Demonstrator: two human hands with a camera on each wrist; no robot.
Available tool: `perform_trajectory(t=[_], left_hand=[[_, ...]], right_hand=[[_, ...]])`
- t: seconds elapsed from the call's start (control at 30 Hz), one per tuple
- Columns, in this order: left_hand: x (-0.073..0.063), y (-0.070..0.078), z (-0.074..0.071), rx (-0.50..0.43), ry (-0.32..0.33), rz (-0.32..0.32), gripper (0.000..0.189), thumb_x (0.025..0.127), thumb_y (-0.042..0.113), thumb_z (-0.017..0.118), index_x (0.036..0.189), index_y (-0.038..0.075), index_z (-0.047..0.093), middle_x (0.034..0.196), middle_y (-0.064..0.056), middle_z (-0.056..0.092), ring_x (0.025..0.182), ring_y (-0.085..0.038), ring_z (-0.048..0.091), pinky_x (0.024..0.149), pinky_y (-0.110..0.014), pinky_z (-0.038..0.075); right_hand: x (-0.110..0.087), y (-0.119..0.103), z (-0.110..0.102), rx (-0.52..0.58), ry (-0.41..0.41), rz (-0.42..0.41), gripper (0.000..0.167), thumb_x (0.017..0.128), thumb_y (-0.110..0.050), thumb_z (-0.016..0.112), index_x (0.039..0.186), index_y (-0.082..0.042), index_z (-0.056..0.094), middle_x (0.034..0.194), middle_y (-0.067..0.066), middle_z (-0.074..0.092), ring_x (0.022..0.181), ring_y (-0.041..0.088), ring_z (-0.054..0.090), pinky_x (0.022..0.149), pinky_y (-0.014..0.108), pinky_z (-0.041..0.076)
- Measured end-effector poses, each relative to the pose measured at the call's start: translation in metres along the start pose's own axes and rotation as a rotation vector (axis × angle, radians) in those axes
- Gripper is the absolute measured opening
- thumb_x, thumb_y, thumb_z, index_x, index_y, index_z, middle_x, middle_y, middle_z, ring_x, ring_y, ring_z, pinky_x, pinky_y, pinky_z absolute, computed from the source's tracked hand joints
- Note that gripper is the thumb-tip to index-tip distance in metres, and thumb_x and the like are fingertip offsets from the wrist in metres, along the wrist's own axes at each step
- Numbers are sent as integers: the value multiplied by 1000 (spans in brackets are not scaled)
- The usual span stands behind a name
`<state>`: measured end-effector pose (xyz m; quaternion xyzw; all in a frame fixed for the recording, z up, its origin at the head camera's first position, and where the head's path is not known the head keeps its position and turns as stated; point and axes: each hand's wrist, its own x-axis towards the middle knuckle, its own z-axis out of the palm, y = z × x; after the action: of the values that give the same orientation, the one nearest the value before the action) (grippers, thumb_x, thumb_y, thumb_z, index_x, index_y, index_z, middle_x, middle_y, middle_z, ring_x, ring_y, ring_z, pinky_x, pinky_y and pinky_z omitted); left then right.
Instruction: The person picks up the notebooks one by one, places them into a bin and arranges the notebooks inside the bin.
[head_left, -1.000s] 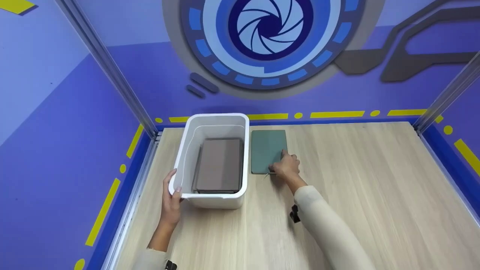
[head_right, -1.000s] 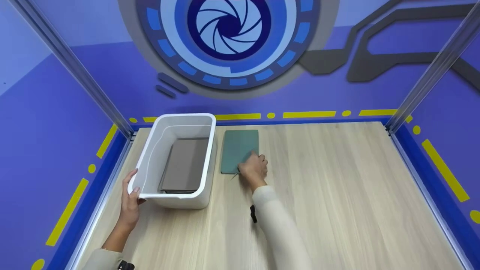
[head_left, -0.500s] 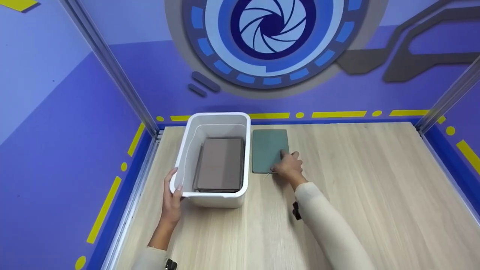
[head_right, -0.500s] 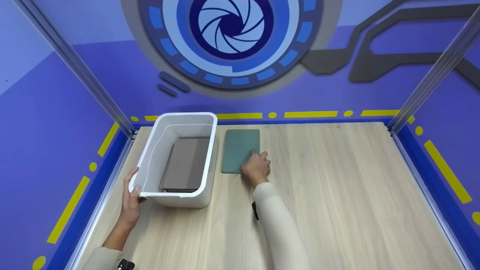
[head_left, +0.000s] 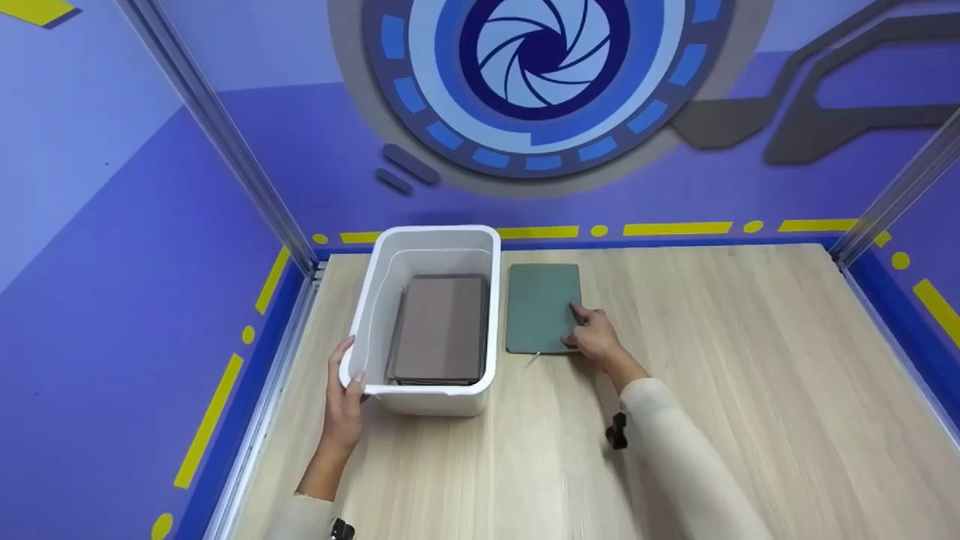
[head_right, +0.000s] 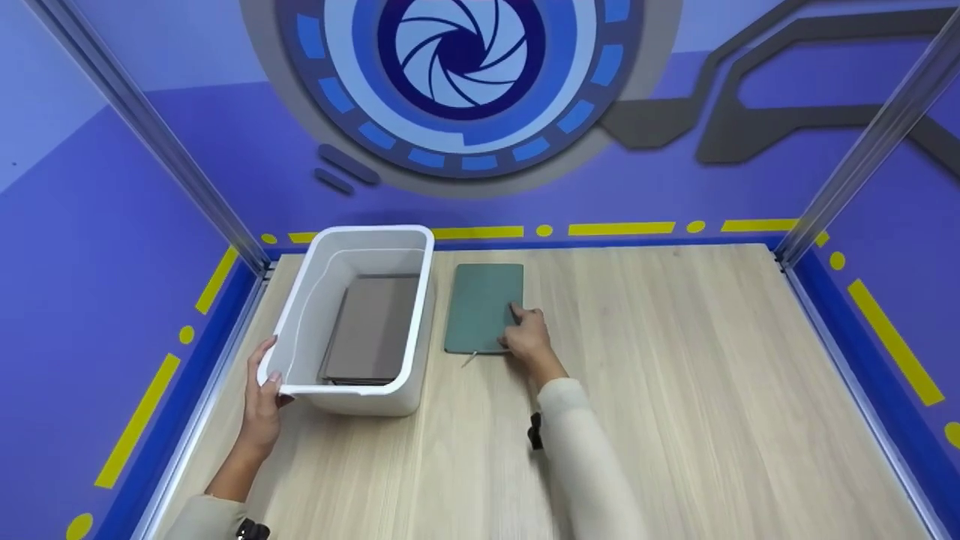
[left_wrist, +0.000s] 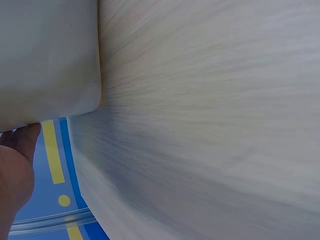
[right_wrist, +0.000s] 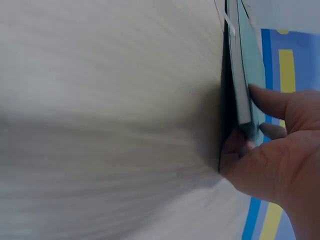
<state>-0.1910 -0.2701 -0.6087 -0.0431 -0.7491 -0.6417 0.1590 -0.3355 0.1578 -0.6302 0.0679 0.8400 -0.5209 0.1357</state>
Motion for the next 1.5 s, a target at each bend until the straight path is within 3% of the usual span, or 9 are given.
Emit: perform_trajectory(t=[0.27, 0.53, 0.9, 1.07, 1.5], left_hand=[[1, -2, 1, -4, 1, 18, 61, 105, 10, 40, 165, 8, 29, 163, -17, 38, 132, -15, 50, 106, -20, 43], [0, -3, 0, 6, 18, 12, 59, 106, 9, 40, 164, 8, 31, 154, -16, 44, 125, -23, 54, 102, -27, 48], [0, -3, -1, 2, 14, 21, 60, 105, 8, 40, 164, 8, 31, 153, -15, 44, 122, -22, 55, 100, -26, 49], [2, -5, -1, -5, -1, 28, 62, 103, 9, 40, 164, 7, 30, 151, -17, 45, 119, -23, 56, 94, -27, 53], [2, -5, -2, -2, -1, 37, 61, 103, 9, 40, 164, 7, 30, 151, -17, 46, 120, -23, 57, 97, -26, 51]], right_hand=[[-18, 17, -19, 85, -59, -5, 81, 95, 0, 61, 169, -10, 29, 176, 26, 18, 167, 42, 11, 135, 54, 14], [-41, 27, -32, 112, -113, -22, 84, 93, -4, 68, 168, -9, 31, 179, 21, 17, 168, 40, 8, 135, 54, 11], [-70, 34, -42, 151, -161, -12, 85, 94, -9, 69, 169, -6, 28, 179, 22, 16, 168, 41, 9, 135, 57, 9], [-75, 38, -42, 177, -160, -3, 86, 94, -12, 70, 169, -7, 28, 180, 20, 13, 168, 40, 6, 135, 57, 6], [-76, 45, -41, 211, -153, -6, 84, 96, -11, 70, 169, -9, 30, 180, 18, 14, 168, 39, 7, 135, 56, 9]])
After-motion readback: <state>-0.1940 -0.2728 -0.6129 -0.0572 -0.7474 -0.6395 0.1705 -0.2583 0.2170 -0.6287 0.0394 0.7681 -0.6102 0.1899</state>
